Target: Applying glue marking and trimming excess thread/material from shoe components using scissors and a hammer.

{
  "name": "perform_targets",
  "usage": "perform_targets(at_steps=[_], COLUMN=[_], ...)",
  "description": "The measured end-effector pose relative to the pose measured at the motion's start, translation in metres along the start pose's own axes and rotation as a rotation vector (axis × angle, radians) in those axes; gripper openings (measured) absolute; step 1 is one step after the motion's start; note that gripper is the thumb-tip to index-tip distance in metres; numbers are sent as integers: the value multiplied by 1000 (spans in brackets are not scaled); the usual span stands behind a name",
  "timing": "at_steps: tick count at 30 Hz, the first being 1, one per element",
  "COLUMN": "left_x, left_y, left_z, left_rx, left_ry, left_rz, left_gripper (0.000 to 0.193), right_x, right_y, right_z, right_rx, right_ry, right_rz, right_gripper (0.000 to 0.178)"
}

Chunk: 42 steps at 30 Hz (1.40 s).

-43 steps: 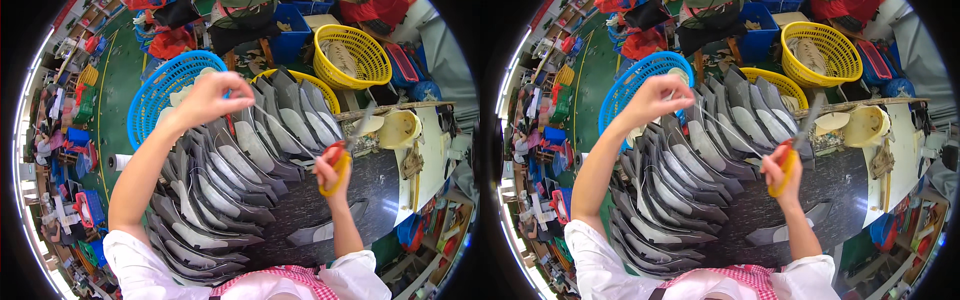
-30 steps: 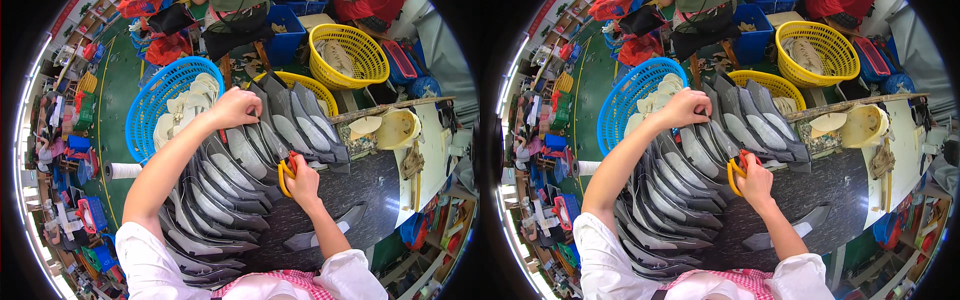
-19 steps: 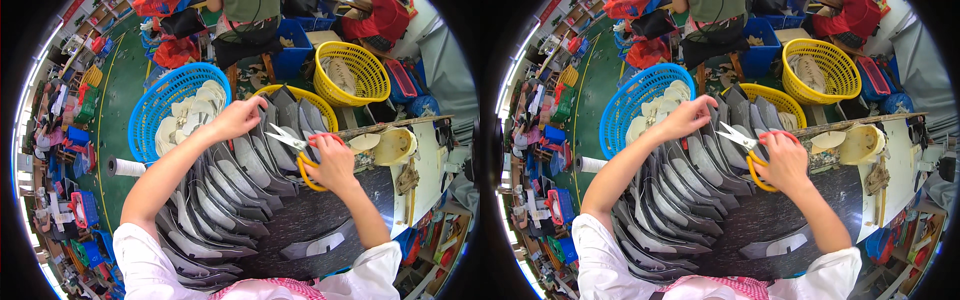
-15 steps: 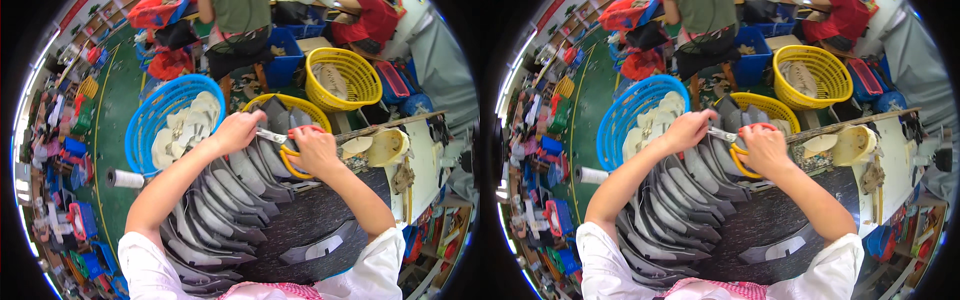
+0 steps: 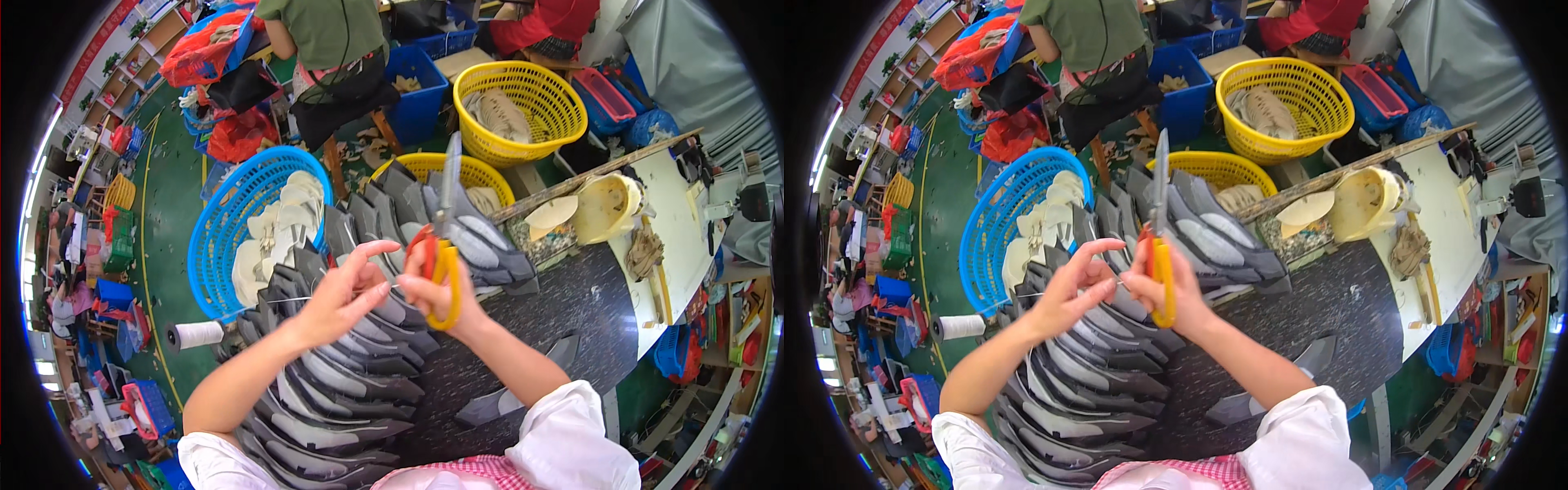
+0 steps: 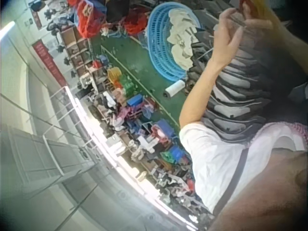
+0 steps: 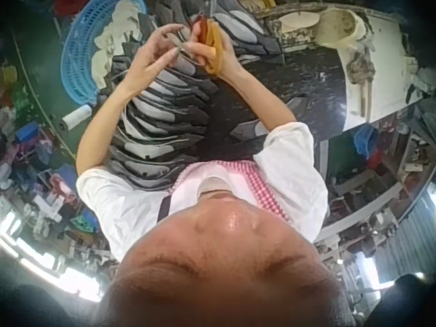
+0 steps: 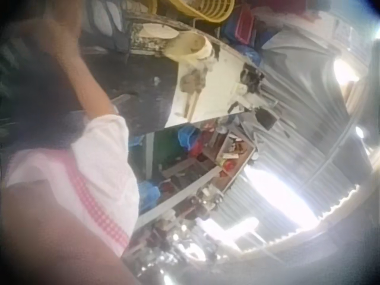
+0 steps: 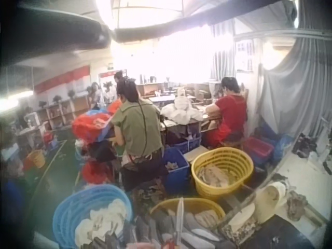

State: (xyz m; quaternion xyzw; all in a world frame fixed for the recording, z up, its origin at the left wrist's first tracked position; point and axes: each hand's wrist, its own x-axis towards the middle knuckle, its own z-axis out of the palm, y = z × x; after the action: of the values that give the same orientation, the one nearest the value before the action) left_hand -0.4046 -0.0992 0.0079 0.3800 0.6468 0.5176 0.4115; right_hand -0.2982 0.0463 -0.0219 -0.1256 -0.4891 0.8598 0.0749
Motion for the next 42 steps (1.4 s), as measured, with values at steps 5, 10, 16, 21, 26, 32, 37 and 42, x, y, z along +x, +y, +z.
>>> perform_targets(at_steps=[5, 10, 16, 21, 26, 32, 37, 42], left_x=[7, 75, 90, 110, 115, 94, 90, 65], left_y=[8, 7, -26, -40, -62, -45, -41, -40], left_z=[-67, -81, -78, -62, -48, -49, -45, -45], left_rx=[383, 599, 738, 821, 734, 618, 924, 355], left_ry=[166, 116, -22, -16, 96, 315, 386, 379], left_rz=[-118, 84, 20, 113, 104, 147, 145, 94], left_gripper=[17, 14, 13, 16, 20, 27, 31, 38], right_x=[-31, -42, -38, -32, -42, 13, 63, 43], right_y=[-22, 12, 57, 58, 38, -37, -50, -44], right_z=[-53, -63, -77, -94, -115, -86, -65, -82], right_rx=[-191, -404, -1005, -1320, -1471, -1722, -2040, -1745], right_ry=[297, 430, 481, 447, 418, 138, -19, -11], right_rz=[-222, -124, -227, -347, -436, -560, -453, -389], right_gripper=[18, 16, 26, 27, 38, 46, 44, 32])
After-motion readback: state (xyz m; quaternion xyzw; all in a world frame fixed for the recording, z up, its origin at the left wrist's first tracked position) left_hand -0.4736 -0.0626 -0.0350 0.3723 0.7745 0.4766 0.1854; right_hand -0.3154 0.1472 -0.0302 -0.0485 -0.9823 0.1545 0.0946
